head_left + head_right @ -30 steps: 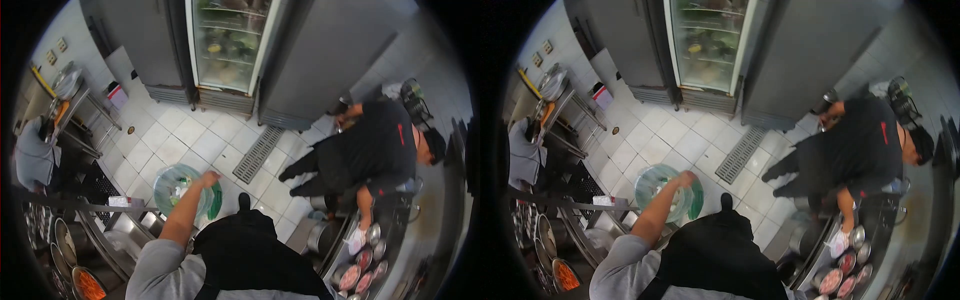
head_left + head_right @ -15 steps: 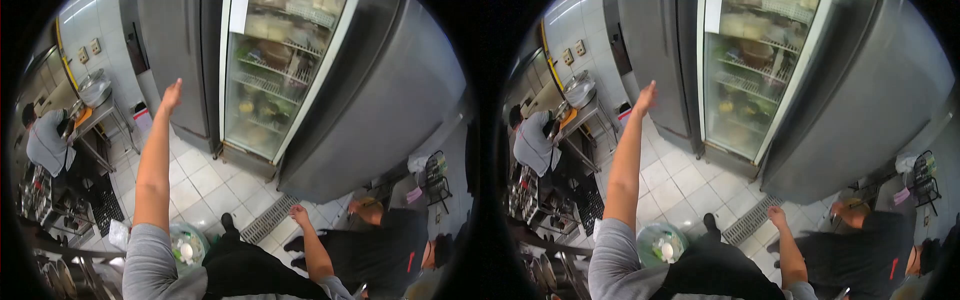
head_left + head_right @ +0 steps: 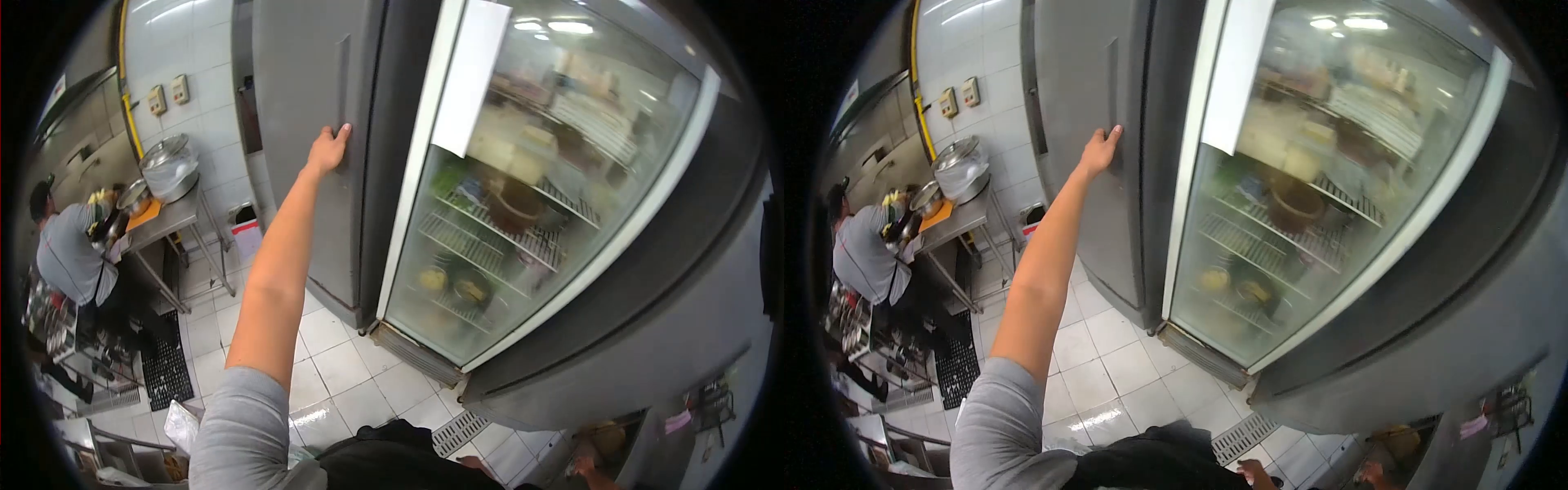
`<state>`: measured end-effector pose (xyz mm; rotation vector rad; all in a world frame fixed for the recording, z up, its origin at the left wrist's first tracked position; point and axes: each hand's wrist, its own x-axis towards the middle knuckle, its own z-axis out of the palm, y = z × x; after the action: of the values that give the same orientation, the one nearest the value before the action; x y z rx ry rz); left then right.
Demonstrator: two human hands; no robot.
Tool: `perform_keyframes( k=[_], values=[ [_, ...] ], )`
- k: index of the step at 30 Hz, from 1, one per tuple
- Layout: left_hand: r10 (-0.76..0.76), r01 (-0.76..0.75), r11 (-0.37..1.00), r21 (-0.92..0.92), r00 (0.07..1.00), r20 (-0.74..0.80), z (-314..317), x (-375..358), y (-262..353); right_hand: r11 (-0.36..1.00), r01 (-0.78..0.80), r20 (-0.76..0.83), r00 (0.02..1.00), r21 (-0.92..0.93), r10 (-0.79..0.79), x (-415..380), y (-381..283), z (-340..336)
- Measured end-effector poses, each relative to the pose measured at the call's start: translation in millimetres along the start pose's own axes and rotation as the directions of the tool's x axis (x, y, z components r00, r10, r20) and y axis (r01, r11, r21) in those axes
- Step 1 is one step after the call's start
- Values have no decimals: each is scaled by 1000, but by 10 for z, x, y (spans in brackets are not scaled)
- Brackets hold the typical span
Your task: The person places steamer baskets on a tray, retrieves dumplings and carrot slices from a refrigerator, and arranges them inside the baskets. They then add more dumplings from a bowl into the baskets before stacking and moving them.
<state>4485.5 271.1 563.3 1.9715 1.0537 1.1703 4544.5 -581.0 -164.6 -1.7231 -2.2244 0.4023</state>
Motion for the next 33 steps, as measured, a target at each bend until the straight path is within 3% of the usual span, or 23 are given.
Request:
perform_keyframes(
  k=[1, 2, 4, 7, 10, 11, 12, 13, 14, 16, 18, 20, 22, 23, 24, 25, 26, 27, 28, 29, 30, 32, 33],
  values=[
    [39, -40, 999, 8, 998, 57, -30, 45, -87, 820, -519, 341, 836, 242, 429, 62, -334, -421],
    [78, -81, 997, 16, 990, 118, -61, 54, -145, 713, -659, 431, 730, 239, 531, 208, -378, -600],
    [94, -95, 995, 16, 993, 69, -194, -84, -137, 662, -726, 450, 662, 187, 599, 531, -181, -716],
    [160, -144, 985, 95, 969, -189, -352, -277, -393, 768, -637, 331, 741, 68, 585, 1261, 472, -705],
    [343, -334, 937, 100, 831, -438, -785, -382, -1021, 907, -404, -114, 913, -118, 392, 2629, 1158, -1012],
    [471, -347, 880, 326, 730, -495, -970, -355, -1427, 894, -441, -154, 892, -85, 425, 3196, 1320, -1168],
    [599, -314, 783, 537, 615, -513, -1244, -352, -1834, 470, -692, 82, 604, 548, 793, 3923, 1217, -1685],
    [364, -309, 931, 194, 743, -562, -1608, -424, -2088, 551, -546, 12, 718, 632, 696, 4580, 911, -2500],
    [116, -240, 954, -179, 848, -516, -1907, -511, -2276, 639, -437, -54, 798, 633, 600, 5094, 952, -2777],
    [35, -202, 934, -294, 871, -490, -2321, -686, -2270, 715, -291, -83, 895, 636, 438, 6057, 665, -3670],
    [-66, -60, 966, -251, 884, -462, -2985, -752, -2932, 800, 3, -286, 935, 600, 211, 6809, 462, -4352],
    [-184, -91, 923, -375, 750, -635, -2877, -798, -2315, 844, 102, -401, 905, 526, 140, 7408, 228, -4995],
    [-287, -154, 865, -477, 627, -724, -2990, -715, -2349, 910, 160, -533, 843, 383, 75, 7944, 205, -5352],
    [-122, -166, 946, -278, 611, -782, -3209, -735, -2778, 930, 167, -599, 798, 327, 67, 8213, 259, -5463],
    [-183, -142, 945, -295, 519, -835, -3243, -711, -2714, 950, 164, -667, 743, 266, 59, 8435, 302, -5544],
    [404, 85, 848, 523, 536, -741, -3446, -843, -3057, 954, 140, -677, 732, 267, 82, 8566, 294, -5624],
    [513, 222, 747, 626, 406, -756, -2919, -787, -2139, 910, 110, -674, 708, 399, 210, 8684, 254, -5726],
    [511, 176, 828, 533, 154, -846, -3142, -797, -2758, 847, 84, -655, 676, 525, 339, 8797, 257, -5767],
    [557, -24, 827, 562, 178, -811, -2903, -652, -2562, 849, 48, -659, 654, 527, 372, 8891, 315, -5754],
    [595, -213, 802, 559, 189, -782, -2419, -570, -2126, 941, -12, -751, 599, 339, 278, 8950, 393, -5740],
    [560, -573, 771, 277, 404, -723, -1836, -366, -1783, 988, -78, -810, 566, 133, 154, 9016, 473, -5733],
    [538, -527, 841, 120, 794, -284, -1267, 62, -1781, 989, -134, -820, 559, 55, 122, 9157, 514, -5826],
    [600, -598, 799, 71, 799, -28, -1040, 452, -1824, 978, -206, -794, 598, -14, 115, 9226, 535, -5895]
  ],
)
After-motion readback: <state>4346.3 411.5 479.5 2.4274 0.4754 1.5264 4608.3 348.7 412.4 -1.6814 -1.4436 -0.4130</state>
